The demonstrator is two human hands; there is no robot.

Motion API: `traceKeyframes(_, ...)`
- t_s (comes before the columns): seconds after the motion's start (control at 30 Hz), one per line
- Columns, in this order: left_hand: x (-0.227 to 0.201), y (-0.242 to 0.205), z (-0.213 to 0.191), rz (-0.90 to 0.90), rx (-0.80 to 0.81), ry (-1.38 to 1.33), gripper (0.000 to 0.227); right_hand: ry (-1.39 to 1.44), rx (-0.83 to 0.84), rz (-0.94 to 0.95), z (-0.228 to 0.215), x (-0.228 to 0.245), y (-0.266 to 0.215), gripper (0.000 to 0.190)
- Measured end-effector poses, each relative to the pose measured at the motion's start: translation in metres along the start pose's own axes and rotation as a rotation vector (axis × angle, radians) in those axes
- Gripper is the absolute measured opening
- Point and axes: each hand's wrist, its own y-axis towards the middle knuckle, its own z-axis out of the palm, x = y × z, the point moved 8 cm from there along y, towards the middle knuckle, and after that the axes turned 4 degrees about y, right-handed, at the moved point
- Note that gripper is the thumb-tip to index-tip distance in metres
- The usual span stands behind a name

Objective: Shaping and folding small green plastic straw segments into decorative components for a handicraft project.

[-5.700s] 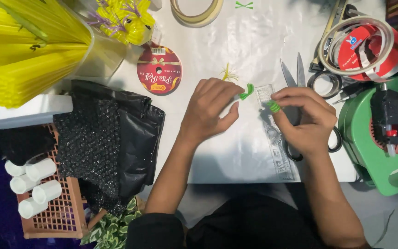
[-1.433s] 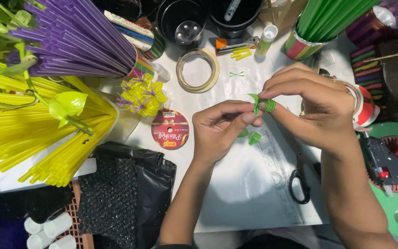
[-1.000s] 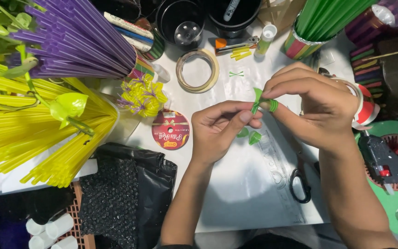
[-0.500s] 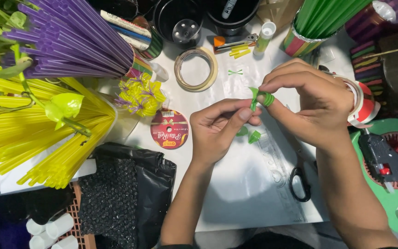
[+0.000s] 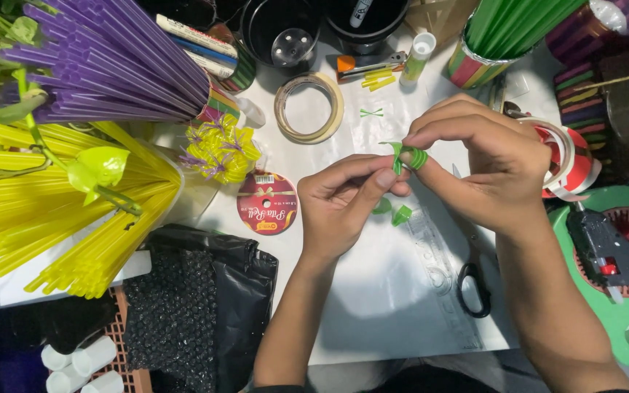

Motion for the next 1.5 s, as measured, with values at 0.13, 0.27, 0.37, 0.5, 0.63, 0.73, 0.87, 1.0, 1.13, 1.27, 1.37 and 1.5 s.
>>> traceKeyframes(0.13,0.000,0.000,0.000,-0.006,-0.006,-0.009,0.015,0.002,0.003,0.012,-0.001,-0.001,0.000,0.011)
traceKeyframes(0.27,0.000,0.001,0.000,0.002,-0.012,0.024,0.015,-0.015,0.017,0.005,-0.001,0.000,0.001,0.010)
traceKeyframes(0.37,0.003,0.002,-0.002,-0.007,-0.018,0.032,0.015,0.007,0.032,0.018,-0.001,-0.001,0.001,0.011)
traceKeyframes(0.5,-0.001,0.002,-0.001,-0.068,-0.001,0.028,0.015,0.135,-0.028,0.119,-0.008,-0.021,-0.009,0.016)
traceKeyframes(0.63,-0.003,0.005,-0.002,-0.070,-0.088,0.085,0.017,0.184,-0.041,0.184,-0.014,-0.016,-0.006,0.017)
traceKeyframes(0.73,-0.004,0.004,-0.003,-0.047,-0.127,0.026,0.020,0.086,0.032,0.098,-0.011,0.000,0.005,0.011)
traceKeyframes(0.87,-0.006,0.005,0.000,-0.044,-0.133,0.007,0.016,0.014,0.183,0.076,-0.002,0.006,0.007,0.005)
traceKeyframes(1.0,-0.003,0.001,-0.003,-0.025,-0.150,0.070,0.017,0.194,0.144,0.363,-0.001,-0.024,-0.010,0.013)
traceKeyframes(1.13,-0.006,0.001,-0.003,0.008,-0.142,0.185,0.018,0.181,0.140,0.318,0.006,-0.016,-0.002,0.009)
traceKeyframes(1.27,-0.032,0.001,0.005,0.128,-0.179,0.333,0.014,0.056,0.006,0.322,0.003,-0.020,-0.007,0.010)
traceKeyframes(1.37,-0.063,-0.002,0.019,0.413,-0.185,0.636,0.014,-0.004,-0.100,0.323,0.003,-0.016,-0.009,0.011)
traceKeyframes(1.5,-0.066,-0.013,0.021,0.641,-0.335,0.858,0.021,-0.053,-0.111,0.273,0.008,-0.010,-0.010,0.010)
